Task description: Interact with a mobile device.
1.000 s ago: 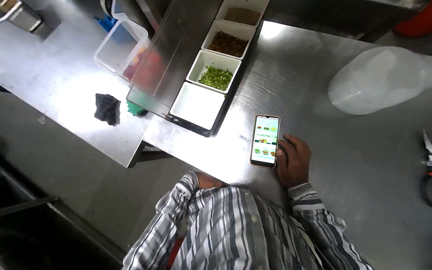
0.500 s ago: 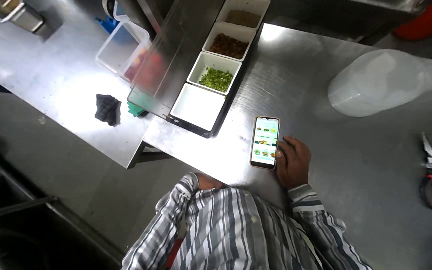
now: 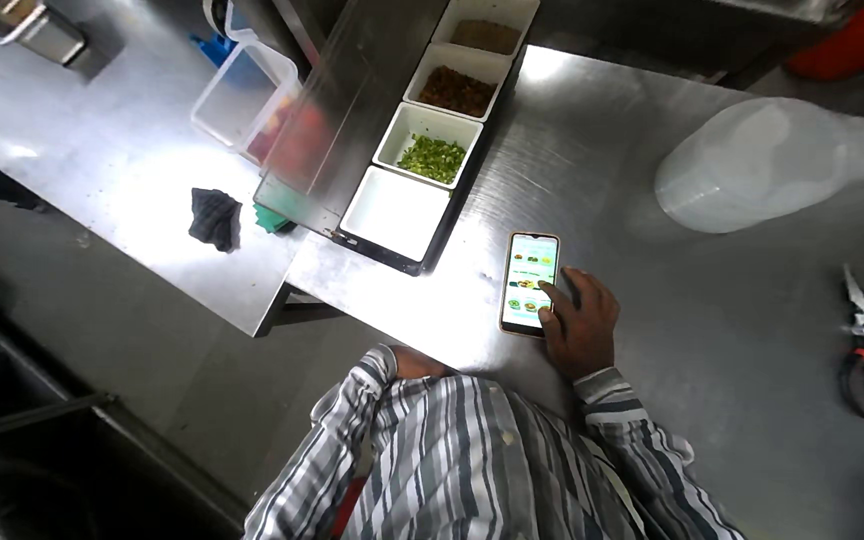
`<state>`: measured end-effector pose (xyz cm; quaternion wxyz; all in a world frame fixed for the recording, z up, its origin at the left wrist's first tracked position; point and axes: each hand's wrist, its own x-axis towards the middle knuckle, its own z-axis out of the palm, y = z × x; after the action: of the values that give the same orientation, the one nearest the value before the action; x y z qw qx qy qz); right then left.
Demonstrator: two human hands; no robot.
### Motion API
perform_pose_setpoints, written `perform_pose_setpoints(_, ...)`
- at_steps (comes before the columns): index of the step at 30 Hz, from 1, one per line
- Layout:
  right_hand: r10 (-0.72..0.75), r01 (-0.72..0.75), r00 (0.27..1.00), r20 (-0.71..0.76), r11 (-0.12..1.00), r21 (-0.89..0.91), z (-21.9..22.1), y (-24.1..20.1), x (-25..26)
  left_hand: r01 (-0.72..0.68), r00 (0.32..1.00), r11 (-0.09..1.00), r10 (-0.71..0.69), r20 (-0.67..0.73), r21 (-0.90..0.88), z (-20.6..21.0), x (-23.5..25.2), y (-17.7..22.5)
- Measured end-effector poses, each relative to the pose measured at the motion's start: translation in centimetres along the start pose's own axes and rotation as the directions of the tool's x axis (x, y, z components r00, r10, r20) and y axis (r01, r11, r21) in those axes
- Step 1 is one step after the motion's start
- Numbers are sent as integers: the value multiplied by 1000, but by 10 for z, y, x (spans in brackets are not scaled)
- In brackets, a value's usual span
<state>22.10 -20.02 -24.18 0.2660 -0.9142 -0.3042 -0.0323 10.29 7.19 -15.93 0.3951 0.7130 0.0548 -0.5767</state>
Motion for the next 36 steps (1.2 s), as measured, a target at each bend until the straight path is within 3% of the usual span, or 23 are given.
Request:
perform_pose_setpoints(14,8,-7,999,-45,999,36,0,2,0,22,999,1000,-22,40,-3,0,1,0)
perform_pose_setpoints(21,8,-6,998,-54,999,39,0,2,-1,-60,998,998,60,27,-19,0,0,1)
perform_pose_setpoints(26,19,-16,998,-53,999,52,0,2,0,-102,995,993,101,8,51,11,40,-38)
perform_pose_setpoints(36,25,-21,998,-63,998,52,1,3,0,-42,999,999,42,19,31,11,43,-42)
